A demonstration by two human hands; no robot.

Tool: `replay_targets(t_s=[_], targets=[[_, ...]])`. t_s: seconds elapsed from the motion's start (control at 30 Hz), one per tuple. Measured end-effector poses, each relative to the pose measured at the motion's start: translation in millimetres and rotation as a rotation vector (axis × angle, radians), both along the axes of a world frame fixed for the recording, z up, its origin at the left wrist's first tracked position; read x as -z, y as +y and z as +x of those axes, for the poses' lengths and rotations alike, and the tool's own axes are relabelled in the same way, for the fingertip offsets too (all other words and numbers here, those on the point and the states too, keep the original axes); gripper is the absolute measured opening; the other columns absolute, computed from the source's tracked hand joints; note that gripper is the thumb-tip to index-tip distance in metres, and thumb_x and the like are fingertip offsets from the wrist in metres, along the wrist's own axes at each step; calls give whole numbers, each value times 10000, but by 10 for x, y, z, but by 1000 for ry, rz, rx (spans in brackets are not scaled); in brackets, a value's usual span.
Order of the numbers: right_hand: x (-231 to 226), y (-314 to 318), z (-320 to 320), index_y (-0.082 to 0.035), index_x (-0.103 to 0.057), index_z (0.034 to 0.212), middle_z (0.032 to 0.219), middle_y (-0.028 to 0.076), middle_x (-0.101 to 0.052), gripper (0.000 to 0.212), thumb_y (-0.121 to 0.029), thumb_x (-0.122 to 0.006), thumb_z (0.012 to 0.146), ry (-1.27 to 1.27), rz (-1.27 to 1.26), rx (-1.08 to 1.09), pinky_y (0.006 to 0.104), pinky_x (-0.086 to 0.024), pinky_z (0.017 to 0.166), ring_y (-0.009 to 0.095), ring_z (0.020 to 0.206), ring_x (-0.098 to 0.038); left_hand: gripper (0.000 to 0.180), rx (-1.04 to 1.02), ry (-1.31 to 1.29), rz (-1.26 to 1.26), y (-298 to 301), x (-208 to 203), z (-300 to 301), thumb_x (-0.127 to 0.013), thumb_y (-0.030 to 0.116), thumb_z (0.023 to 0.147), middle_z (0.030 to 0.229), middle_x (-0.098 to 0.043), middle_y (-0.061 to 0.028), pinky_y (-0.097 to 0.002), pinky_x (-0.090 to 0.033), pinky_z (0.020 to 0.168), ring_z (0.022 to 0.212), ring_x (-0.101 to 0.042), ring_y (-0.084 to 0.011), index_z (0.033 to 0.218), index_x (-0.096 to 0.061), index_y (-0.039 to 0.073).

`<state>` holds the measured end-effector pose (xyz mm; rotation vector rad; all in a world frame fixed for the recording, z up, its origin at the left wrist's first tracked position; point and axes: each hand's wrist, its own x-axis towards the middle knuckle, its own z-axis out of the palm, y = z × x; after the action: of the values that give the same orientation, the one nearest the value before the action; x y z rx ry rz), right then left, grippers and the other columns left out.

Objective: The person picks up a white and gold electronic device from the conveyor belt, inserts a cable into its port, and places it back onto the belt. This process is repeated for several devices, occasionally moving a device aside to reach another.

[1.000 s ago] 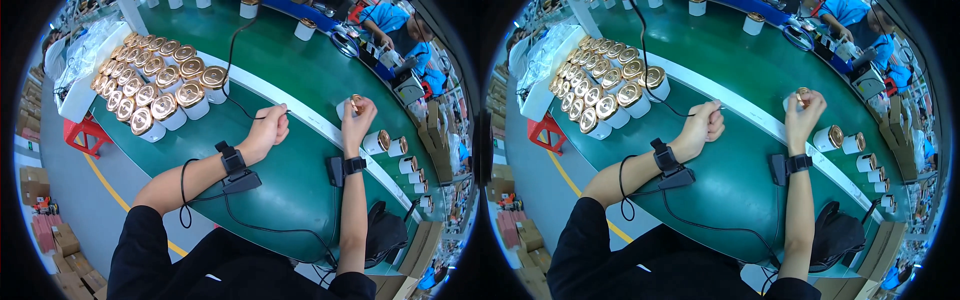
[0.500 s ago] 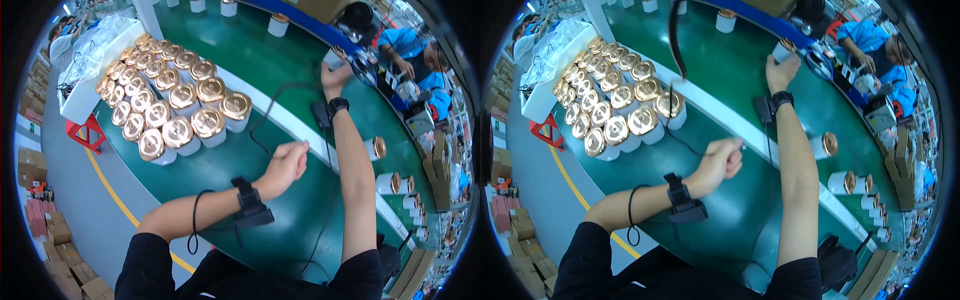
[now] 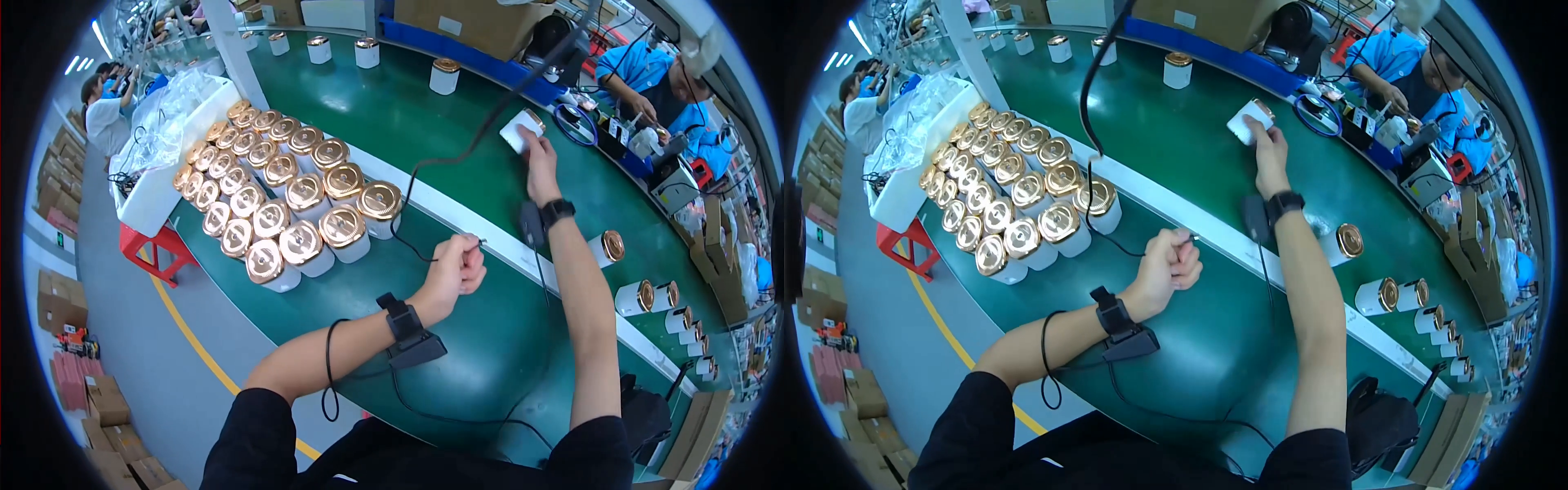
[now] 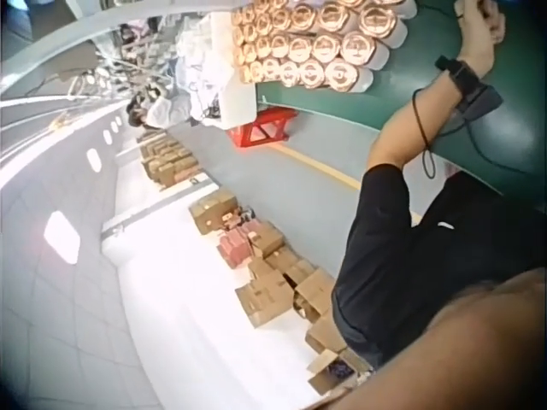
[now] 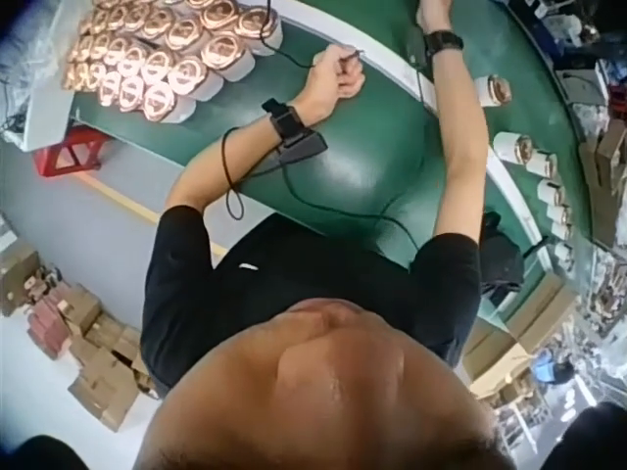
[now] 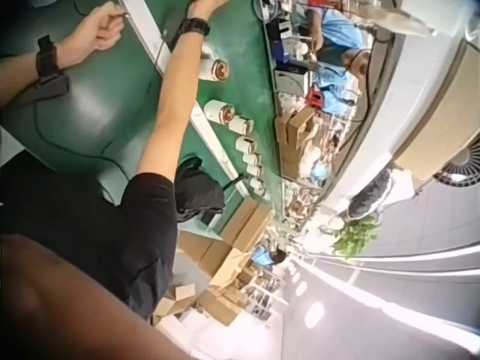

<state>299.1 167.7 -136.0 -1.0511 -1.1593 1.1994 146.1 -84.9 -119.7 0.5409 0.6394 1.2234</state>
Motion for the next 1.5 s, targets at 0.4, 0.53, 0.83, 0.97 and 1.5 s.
replay_targets(t_s=[0.4, 0.53, 0.83, 0.97, 1.5], targets=[[-126, -1890, -86, -45, -497, 1255, 1035, 90, -608, 377, -282, -492, 961, 291, 54, -261, 305, -519, 776, 168, 871, -620, 340, 211, -31, 39, 123, 33, -73, -381, 303, 982, 514, -271, 13, -268, -210, 431, 442, -257, -114, 703, -387, 108], [-134, -1942, -56, -44, -490, 1269, 1029, 81, -617, 395, -266, -549, 947, 208, 123, -230, 263, -503, 760, 142, 859, -609, 352, 190, 9, 28, 83, 2, -47, -375, 305, 990, 509, -279, 10, -268, -205, 425, 433, -258, -111, 701, -388, 105], [-106, -1980, -63, -33, -491, 1260, 1056, 82, -628, 446, -203, -670, 888, 62, 296, -202, 253, -483, 788, 120, 905, -592, 376, 98, 264, 65, 10, -47, 31, -408, 316, 1000, 517, -308, 4, -258, -200, 410, 437, -277, -95, 699, -385, 91], [-122, -2002, -62, -34, -481, 1268, 1069, 87, -623, 459, -212, -668, 888, -18, 343, -194, 264, -480, 811, 132, 928, -591, 391, 43, 411, 90, -5, -77, 56, -415, 330, 1007, 527, -310, 6, -255, -199, 414, 445, -274, -87, 700, -369, 92], [-111, -1972, -49, -22, -449, 1265, 1035, 120, -629, 492, -247, -675, 891, -87, 296, -212, 304, -473, 827, 168, 937, -596, 409, 134, 335, 61, 56, -75, 6, -419, 328, 1002, 516, -286, 10, -272, -166, 412, 441, -243, -89, 667, -298, 127]])
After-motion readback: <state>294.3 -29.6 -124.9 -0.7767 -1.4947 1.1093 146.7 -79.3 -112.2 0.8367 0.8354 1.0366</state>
